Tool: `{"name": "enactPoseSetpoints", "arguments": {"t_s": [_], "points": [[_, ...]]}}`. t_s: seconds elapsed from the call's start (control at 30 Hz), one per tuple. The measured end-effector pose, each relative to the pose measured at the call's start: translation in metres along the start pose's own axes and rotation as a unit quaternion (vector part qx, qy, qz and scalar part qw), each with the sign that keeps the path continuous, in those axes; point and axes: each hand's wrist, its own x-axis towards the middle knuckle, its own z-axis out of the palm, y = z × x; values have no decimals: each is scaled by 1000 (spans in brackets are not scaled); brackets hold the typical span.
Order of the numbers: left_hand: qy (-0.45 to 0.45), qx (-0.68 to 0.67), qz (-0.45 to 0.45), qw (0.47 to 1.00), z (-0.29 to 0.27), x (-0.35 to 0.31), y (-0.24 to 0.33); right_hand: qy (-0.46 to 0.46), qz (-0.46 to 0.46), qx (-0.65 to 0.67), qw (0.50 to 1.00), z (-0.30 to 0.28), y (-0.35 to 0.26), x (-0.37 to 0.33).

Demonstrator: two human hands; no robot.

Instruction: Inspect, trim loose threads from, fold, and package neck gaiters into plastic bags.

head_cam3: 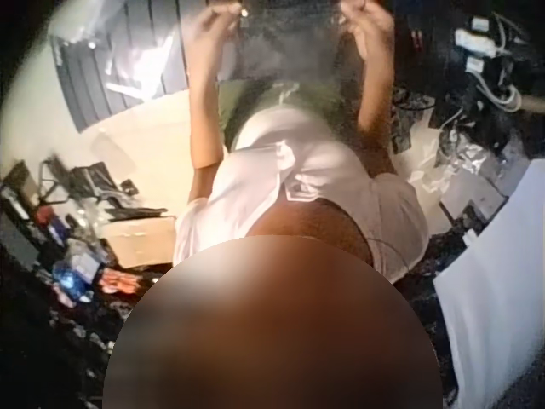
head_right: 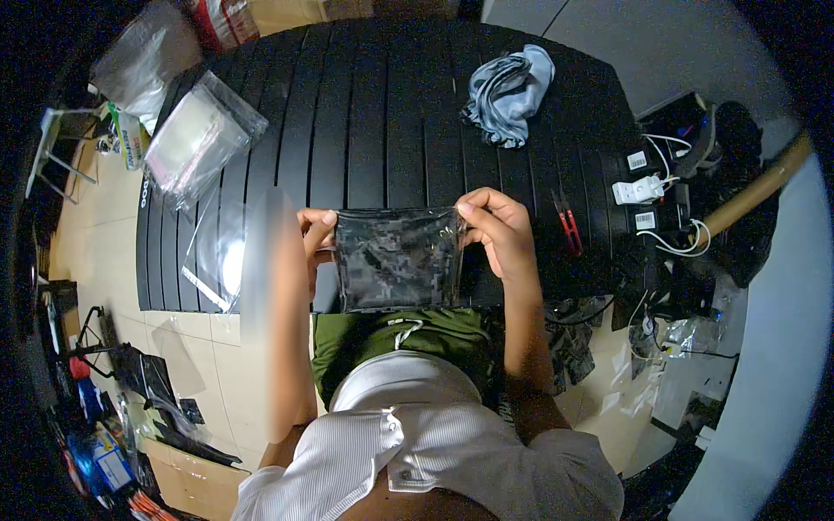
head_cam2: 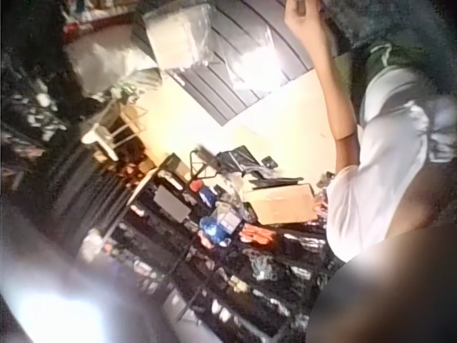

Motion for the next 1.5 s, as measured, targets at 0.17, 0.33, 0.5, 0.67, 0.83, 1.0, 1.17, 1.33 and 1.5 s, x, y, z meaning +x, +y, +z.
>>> {"name": "enactPoseSetpoints", "arguments": {"t_s": [0.17, 0.33, 0.5, 0.67, 0.83, 1.0, 1.17, 1.33, 1.5], "points": [[37, -7, 30, 999, 2, -3, -3, -1, 19, 20, 1000, -2, 5, -3], [10, -38, -1, 999, 0, -4, -7, 5, 35, 25, 999, -8, 12, -3], [6, -82, -47, 996, 0, 3, -24, 25, 59, 49, 997, -8, 21, -4], [32, -22, -93, 995, -3, 5, -26, 33, 65, 22, 997, -11, 27, -5], [62, 8, -30, 998, -5, 11, -34, 37, 65, -1, 997, -10, 30, -3], [85, 59, 17, 995, -4, 13, -40, 41, 70, -10, 997, -9, 32, -2], [62, 13, 44, 997, -3, 9, -23, 41, 37, -3, 998, -4, 25, -5], [-34, 156, 300, 941, -14, 2, 8, 9, -186, -134, 973, 5, 1, -4], [-85, 147, 286, 943, -41, -1, -5, -32, -139, -194, 971, -5, 1, -13]]}}
